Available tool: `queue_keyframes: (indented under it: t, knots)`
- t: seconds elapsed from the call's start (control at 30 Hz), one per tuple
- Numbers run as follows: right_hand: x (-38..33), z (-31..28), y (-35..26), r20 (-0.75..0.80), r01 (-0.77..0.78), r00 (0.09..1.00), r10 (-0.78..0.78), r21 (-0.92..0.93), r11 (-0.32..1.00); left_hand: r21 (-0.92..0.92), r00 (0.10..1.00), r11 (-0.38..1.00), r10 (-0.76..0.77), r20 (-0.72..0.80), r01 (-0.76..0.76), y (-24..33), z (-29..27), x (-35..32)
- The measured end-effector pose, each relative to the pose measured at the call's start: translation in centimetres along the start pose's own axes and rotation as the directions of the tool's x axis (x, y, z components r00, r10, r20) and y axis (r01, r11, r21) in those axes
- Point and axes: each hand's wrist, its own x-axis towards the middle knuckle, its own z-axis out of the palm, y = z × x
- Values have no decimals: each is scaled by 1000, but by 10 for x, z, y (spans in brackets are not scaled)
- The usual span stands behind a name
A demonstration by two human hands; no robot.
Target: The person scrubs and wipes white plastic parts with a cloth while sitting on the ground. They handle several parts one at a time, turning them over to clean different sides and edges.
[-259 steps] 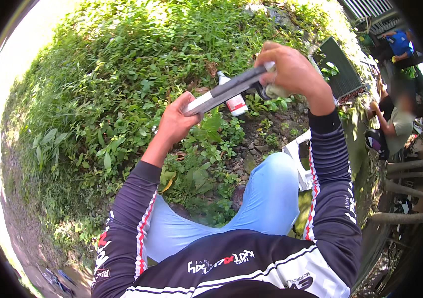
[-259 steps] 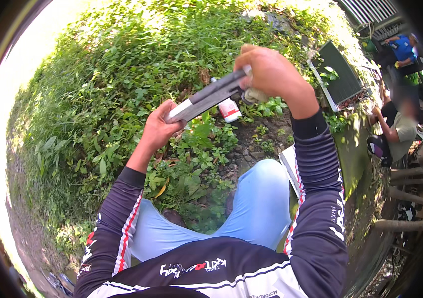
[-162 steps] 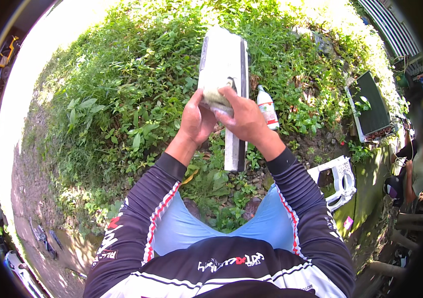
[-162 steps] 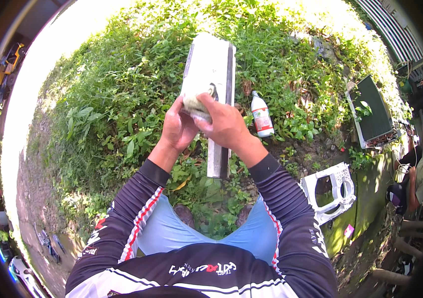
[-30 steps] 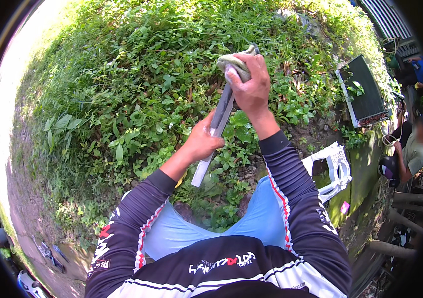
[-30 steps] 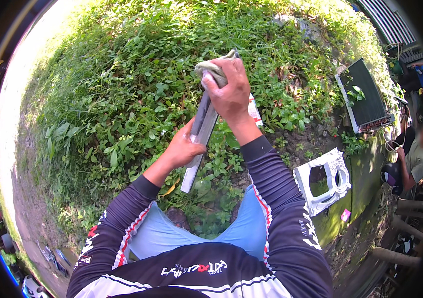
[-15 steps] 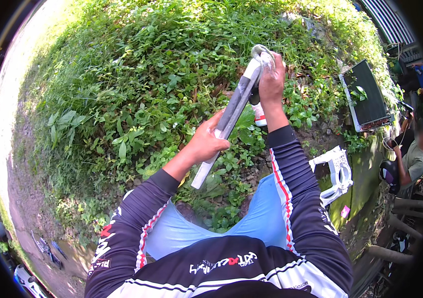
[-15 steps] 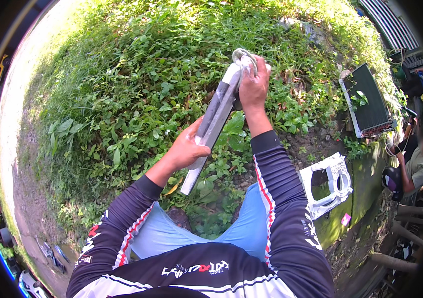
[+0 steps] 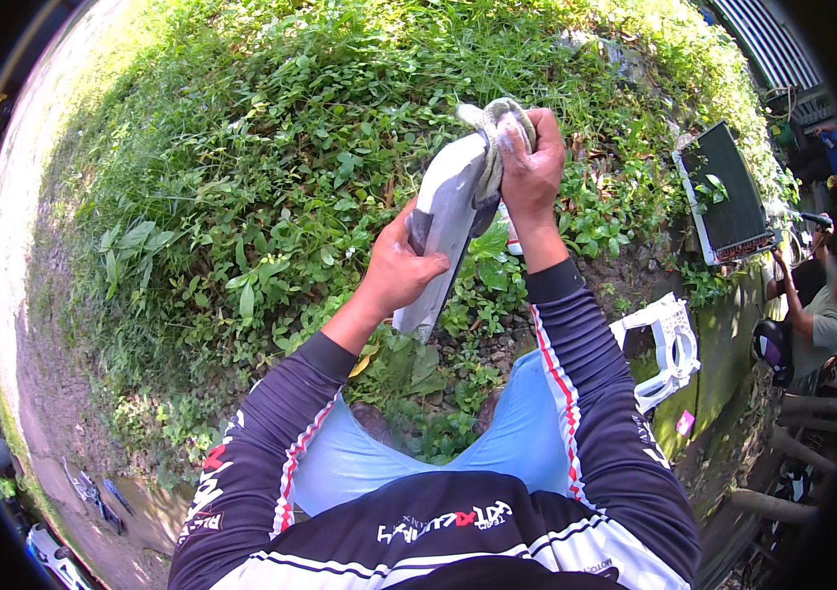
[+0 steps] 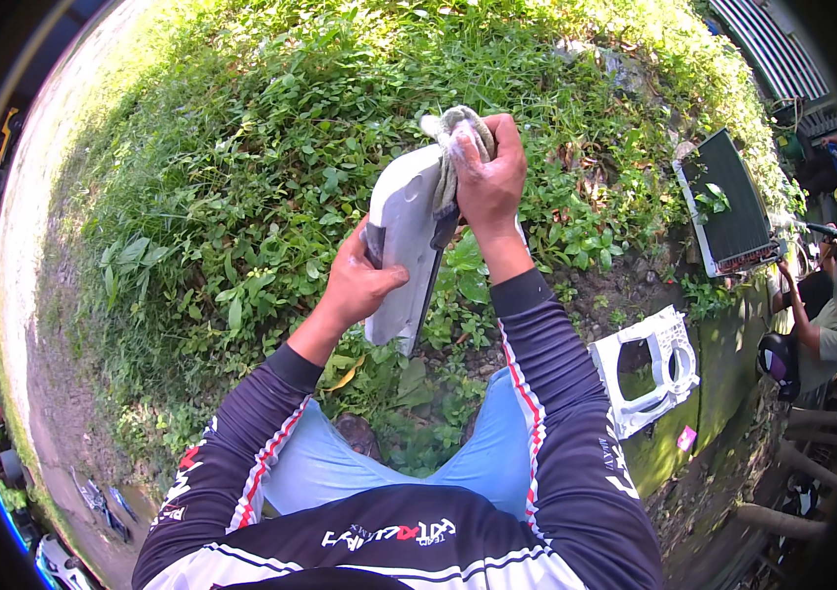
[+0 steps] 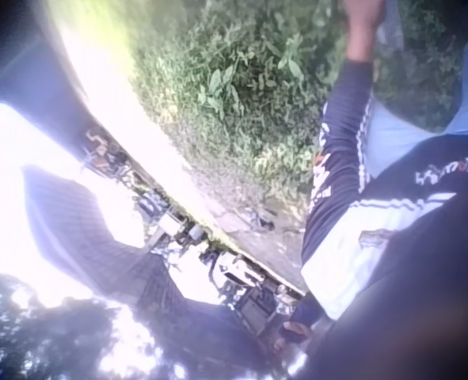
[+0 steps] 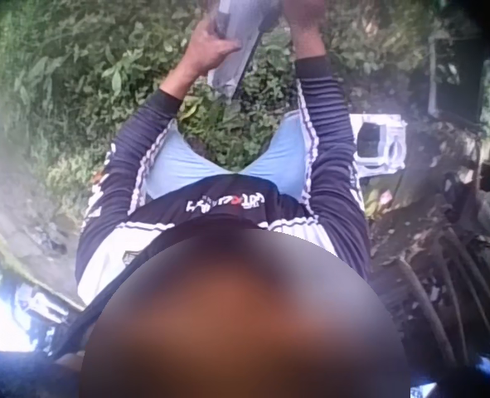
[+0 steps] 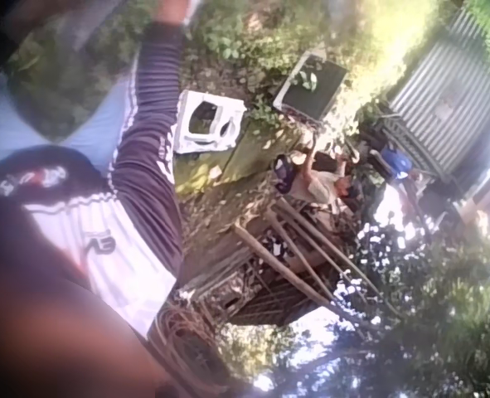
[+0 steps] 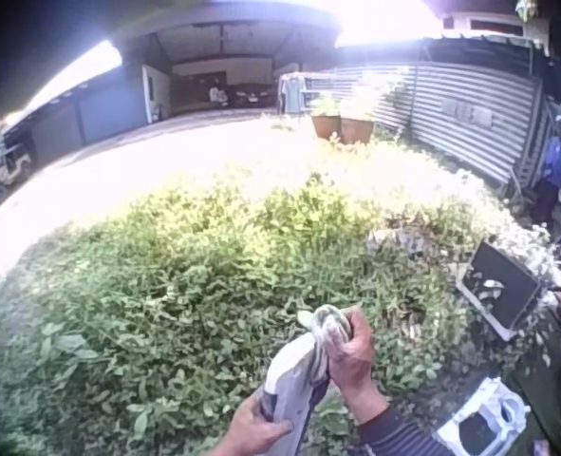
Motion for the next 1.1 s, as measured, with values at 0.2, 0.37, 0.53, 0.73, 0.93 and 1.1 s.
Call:
queue_keyframes:
  t: [0.2, 0.37, 0.53, 0.73, 0.93, 1.1]
  knots:
    - [-19, 11, 1, 283, 538, 808, -517, 4, 843, 125, 991, 990, -45, -128, 61, -3, -2, 0]
    - [-34, 14, 6, 138, 487, 872, -469, -169, 857, 15, 983, 993, 122, -138, -121, 8, -2, 0]
    - [-56, 21, 1, 481, 342, 825, -296, -8, 940, -119, 916, 946, 251, -314, -300, 37, -37, 18]
    - [-35, 21, 1, 161, 321, 942, -295, -172, 931, -17, 983, 999, -35, -178, 33, 11, -16, 6]
    - [-44, 21, -12, 454, 305, 854, -254, -41, 952, -170, 966, 975, 100, -240, -143, 25, -37, 19]
    - [-35, 27, -8, 171, 351, 927, -333, -92, 932, -27, 984, 998, 48, -169, -53, 7, -20, 8]
